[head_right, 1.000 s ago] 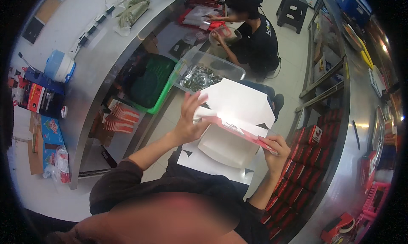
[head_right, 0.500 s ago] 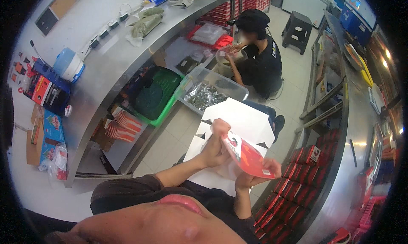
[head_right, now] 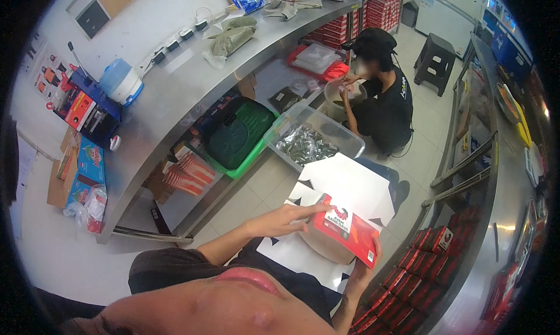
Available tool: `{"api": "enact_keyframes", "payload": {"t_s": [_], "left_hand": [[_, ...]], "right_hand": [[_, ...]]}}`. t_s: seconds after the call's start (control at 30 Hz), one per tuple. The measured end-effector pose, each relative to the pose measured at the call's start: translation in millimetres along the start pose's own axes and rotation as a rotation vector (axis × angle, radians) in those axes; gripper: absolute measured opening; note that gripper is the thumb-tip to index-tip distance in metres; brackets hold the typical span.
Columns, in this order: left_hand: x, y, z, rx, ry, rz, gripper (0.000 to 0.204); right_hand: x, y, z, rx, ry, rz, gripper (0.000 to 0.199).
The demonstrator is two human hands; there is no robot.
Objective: The person folds flat white cardboard pieces into small rectangular boxes. They then insert red and green branded packets into the boxes, close the flaps, and place the finished boxes onto a nearby shelf. The process is repeated continuously.
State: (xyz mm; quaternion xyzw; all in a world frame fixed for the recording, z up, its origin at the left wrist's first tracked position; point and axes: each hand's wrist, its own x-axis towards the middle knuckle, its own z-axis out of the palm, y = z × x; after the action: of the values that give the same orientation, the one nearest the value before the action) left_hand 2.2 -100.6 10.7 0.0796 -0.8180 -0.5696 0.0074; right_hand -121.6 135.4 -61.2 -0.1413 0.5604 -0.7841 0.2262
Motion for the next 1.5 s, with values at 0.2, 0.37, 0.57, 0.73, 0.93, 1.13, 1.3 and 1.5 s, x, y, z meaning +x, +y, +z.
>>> {"api": "enact_keyframes", "payload": {"t_s": [0.2, 0.37, 0.57, 0.73, 0.93, 1.13, 1.3, 1.5], "left_hand": [[-4, 1, 6, -0.084, 0.012, 0.022, 0.043], [0, 9, 3, -0.251, 0.027, -0.105, 0.038], [3, -29, 16, -0.522, 0.129, -0.001, 0.040], [4, -45, 12, -0.182, 0.128, 0.024, 0.050], [30, -19, 0, 0.738, -0.101, 0.339, 0.076], [44, 0, 8, 0.958, -0.270, 0.294, 0.123], [42, -29, 13, 1.044, -0.171, 0.390, 0.110], [42, -11, 12, 0.946, -0.215, 0.262, 0.097]], "right_hand": [[-19, -23, -7, 0.195, 0.041, 0.195, 0.065], [-15, -34, -1, -0.006, 0.021, 0.200, 0.065], [-18, -1, -2, 0.080, 0.039, 0.185, 0.046], [-18, 30, -16, -0.107, 0.034, 0.118, 0.052], [24, -25, 1, -1.143, -0.433, -0.268, 0.128], [30, -32, 32, -1.434, -0.531, -0.201, 0.137], [18, 5, 32, -1.597, -0.395, -0.354, 0.097], [13, 1, 44, -1.776, -0.322, -0.410, 0.069]]}}
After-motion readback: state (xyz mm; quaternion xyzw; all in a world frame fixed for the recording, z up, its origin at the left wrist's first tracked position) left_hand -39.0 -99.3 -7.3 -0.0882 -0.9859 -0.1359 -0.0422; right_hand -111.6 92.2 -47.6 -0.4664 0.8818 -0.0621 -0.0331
